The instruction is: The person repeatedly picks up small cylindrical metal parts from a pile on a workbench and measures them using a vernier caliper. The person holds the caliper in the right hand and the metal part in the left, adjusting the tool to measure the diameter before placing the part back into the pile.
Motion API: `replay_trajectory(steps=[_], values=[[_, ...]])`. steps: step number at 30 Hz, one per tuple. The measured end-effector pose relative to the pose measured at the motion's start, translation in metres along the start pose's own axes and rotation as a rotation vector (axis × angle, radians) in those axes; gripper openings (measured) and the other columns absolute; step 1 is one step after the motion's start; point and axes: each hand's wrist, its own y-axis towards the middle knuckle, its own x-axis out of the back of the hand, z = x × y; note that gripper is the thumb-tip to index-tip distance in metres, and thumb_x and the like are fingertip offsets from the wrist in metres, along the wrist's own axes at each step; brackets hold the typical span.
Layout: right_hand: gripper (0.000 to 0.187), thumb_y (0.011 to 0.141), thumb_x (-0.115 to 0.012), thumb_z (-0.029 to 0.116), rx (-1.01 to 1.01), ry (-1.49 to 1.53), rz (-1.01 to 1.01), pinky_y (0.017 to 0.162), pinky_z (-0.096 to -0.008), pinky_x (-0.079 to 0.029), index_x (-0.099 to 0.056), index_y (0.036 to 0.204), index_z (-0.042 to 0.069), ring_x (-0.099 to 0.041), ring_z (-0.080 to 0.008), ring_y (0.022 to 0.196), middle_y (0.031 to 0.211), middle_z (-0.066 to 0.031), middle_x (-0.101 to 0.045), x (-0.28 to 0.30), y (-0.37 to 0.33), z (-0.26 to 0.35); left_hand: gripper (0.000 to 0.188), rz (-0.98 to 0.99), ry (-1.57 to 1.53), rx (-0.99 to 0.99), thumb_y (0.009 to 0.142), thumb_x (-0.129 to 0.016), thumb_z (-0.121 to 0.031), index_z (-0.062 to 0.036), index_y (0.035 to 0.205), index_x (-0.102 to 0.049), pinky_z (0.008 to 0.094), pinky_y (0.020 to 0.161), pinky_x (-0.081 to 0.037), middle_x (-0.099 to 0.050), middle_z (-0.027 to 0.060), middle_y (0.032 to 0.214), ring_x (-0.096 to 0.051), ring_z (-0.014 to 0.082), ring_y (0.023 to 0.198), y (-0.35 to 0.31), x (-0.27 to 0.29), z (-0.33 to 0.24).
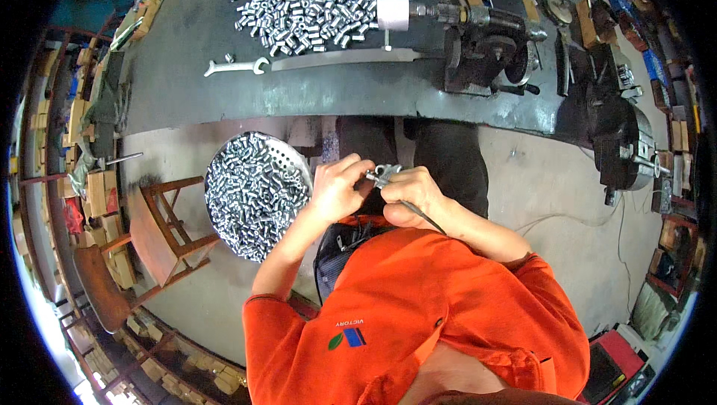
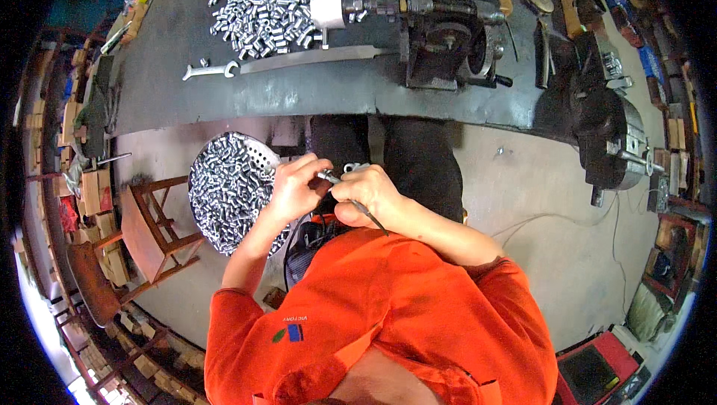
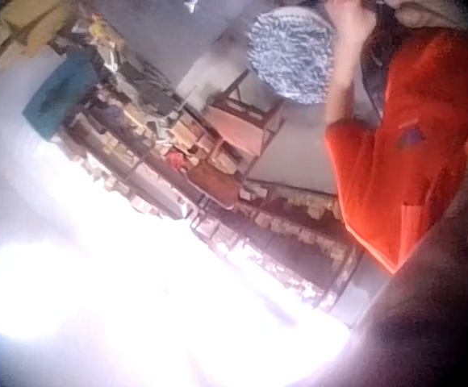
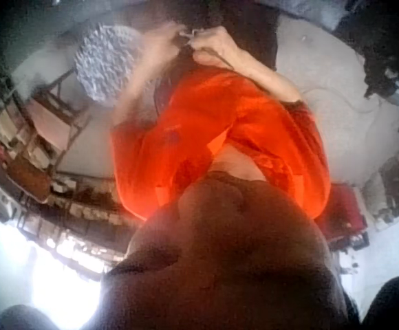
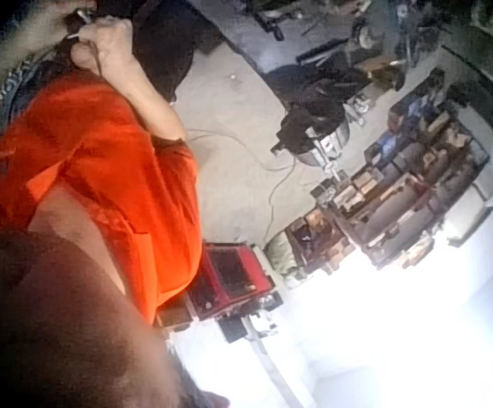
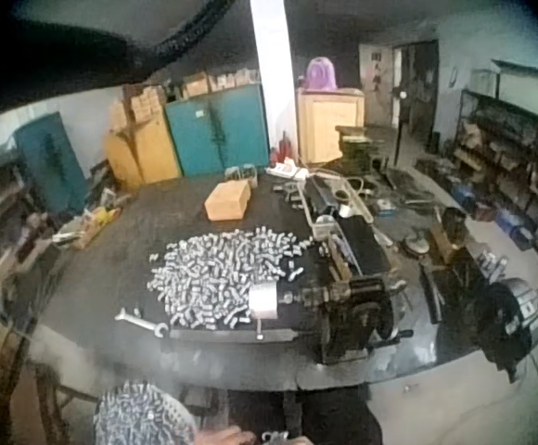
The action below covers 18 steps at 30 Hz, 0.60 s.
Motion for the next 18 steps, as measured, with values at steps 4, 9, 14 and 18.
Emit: replay_trajectory(steps=[4,9,14,18], values=[[0.03,0.054,-0.061,0.013,0.205,-0.078,-0.165,0.038,-0.0362,-0.031,-0.031,0.049,0.008,-0.038,-0.0247,0.041,0.05,-0.0063,-0.03,0.013,-0.006,0.008,0.021,-0.071,0.06,-0.06,0.061,-0.064,-0.001,-0.0051,0.082,-0.061,0.0338,0.047,-0.041,-0.05,0.0078,0.062,-0.053,0.023,0.05,0.017,0.007,0.008],[0.03,0.054,-0.059,0.011,0.241,-0.056,-0.318,0.035,-0.0339,-0.026,-0.03,0.05,0.008,-0.032,-0.0223,0.038,0.049,-0.0048,-0.023,0.025,-0.005,0.016,0.021,-0.145,0.135,0.048,0.067,-0.068,-0.013,-0.0038,0.086,-0.065,0.0342,0.048,-0.041,-0.05,0.0088,0.057,-0.051,0.0229,0.047,0.084,0.03,0.045],[0.028,0.056,-0.059,0.009,0.133,0.033,-0.218,0.036,-0.0335,-0.026,-0.031,0.051,0.008,-0.035,-0.0222,0.038,0.048,-0.0052,-0.028,0.024,-0.007,0.022,0.036,-0.232,-0.414,0.214,0.08,-0.062,-0.008,0.0024,0.113,-0.053,0.0224,0.051,-0.044,-0.062,0.005,0.076,-0.054,0.0095,0.054,0.186,0.061,0.056],[0.032,0.063,-0.061,0.014,0.062,0.025,-0.217,0.037,-0.032,-0.026,-0.032,0.05,0.008,-0.036,-0.021,0.037,0.048,-0.0051,-0.03,0.019,-0.016,0.021,0.039,-0.368,-0.573,0.147,0.085,-0.06,-0.011,0.0047,0.118,-0.047,0.0219,0.051,-0.045,-0.061,0.0071,0.073,-0.055,0.0097,0.055,0.183,0.086,0.059]])
